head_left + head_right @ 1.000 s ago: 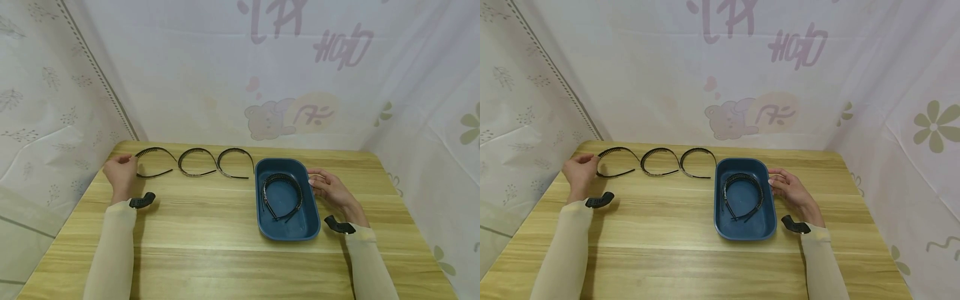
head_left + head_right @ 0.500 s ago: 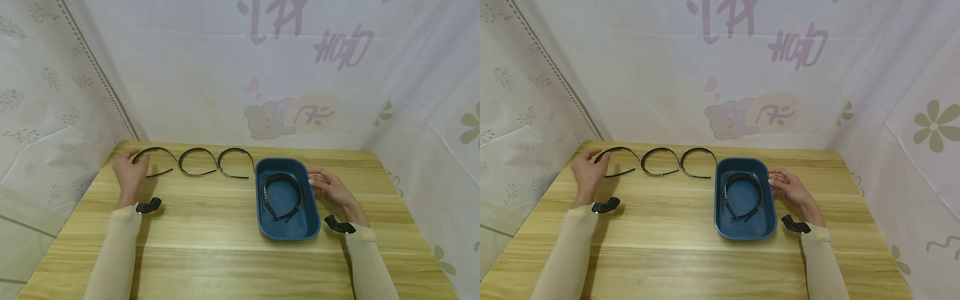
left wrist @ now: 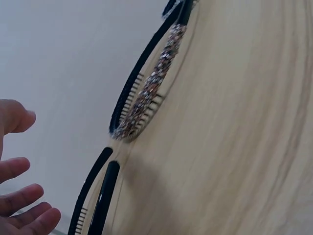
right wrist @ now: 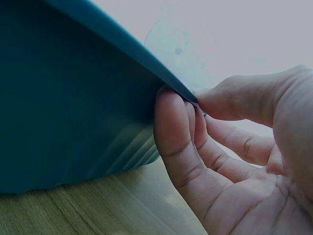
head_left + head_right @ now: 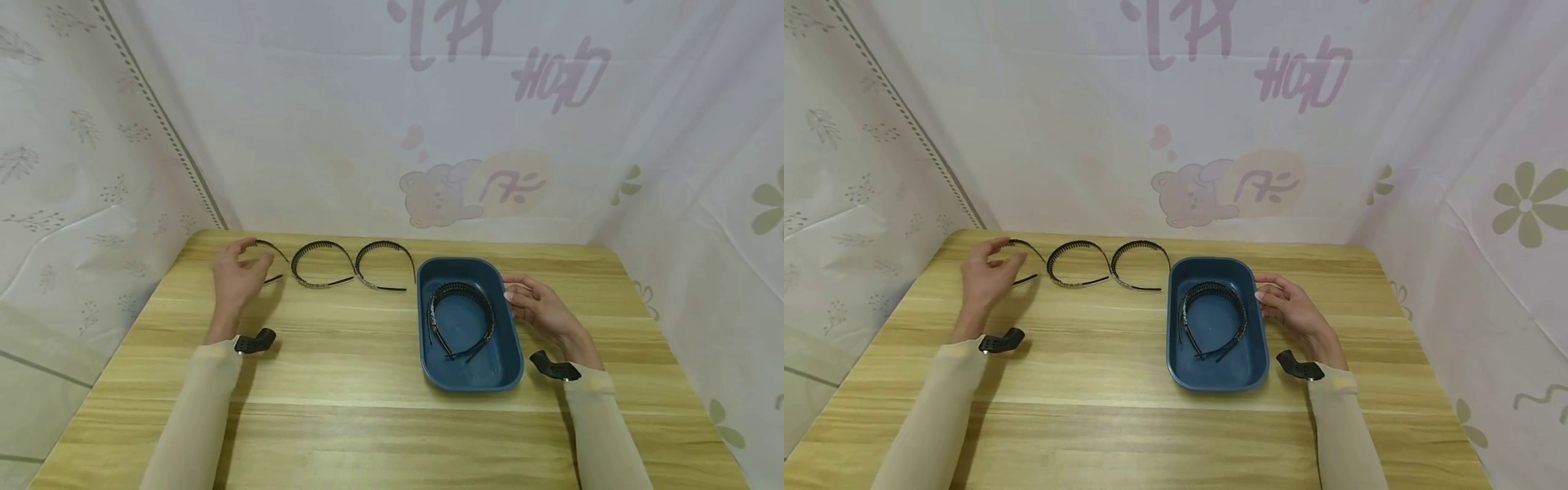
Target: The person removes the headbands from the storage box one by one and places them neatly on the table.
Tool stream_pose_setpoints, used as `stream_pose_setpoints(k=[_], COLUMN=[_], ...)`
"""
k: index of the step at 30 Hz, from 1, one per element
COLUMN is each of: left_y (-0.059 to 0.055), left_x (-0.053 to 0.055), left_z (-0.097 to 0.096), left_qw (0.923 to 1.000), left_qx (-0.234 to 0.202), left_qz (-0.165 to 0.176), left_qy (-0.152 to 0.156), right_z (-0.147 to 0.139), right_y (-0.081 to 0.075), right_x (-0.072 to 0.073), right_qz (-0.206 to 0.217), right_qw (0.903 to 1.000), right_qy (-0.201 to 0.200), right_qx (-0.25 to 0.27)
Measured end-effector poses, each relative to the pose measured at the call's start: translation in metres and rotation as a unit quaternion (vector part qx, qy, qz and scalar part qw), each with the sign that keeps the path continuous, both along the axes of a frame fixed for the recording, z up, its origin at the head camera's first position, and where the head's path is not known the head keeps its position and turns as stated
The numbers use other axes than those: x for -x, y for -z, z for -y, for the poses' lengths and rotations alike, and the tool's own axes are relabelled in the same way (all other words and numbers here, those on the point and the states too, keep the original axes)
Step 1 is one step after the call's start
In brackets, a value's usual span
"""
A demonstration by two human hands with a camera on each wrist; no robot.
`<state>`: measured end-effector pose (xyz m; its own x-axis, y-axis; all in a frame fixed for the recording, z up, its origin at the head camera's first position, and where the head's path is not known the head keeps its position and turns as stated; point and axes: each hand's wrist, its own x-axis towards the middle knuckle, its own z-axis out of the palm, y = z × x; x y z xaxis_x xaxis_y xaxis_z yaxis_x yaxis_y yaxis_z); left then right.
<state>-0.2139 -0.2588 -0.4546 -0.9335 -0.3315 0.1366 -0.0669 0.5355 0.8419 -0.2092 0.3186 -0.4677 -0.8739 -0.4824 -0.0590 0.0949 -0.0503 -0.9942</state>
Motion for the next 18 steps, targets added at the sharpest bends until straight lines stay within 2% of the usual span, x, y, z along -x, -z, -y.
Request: stream_pose_setpoints(k=[8, 14, 18], left_y=[0.002, 0.003, 0.004], left_x=[0.002, 0.006, 0.006], left_z=[-0.016, -0.030, -0.040], left_qw=[0.9972, 0.9943, 0.9936], left_qx=[0.032, 0.045, 0.042], left_qz=[-0.031, -0.053, -0.053], left_qy=[0.060, 0.080, 0.090], right_z=[0.000, 0.000, -0.001], right_y=[-0.001, 0.000, 0.001], right_x=[0.001, 0.001, 0.002], right_qz=[0.007, 0.010, 0.012], right_qw=[0.9999, 0.9999, 0.9998], right_qy=[0.006, 0.009, 0.011], right_qx=[-0.005, -0.009, -0.012])
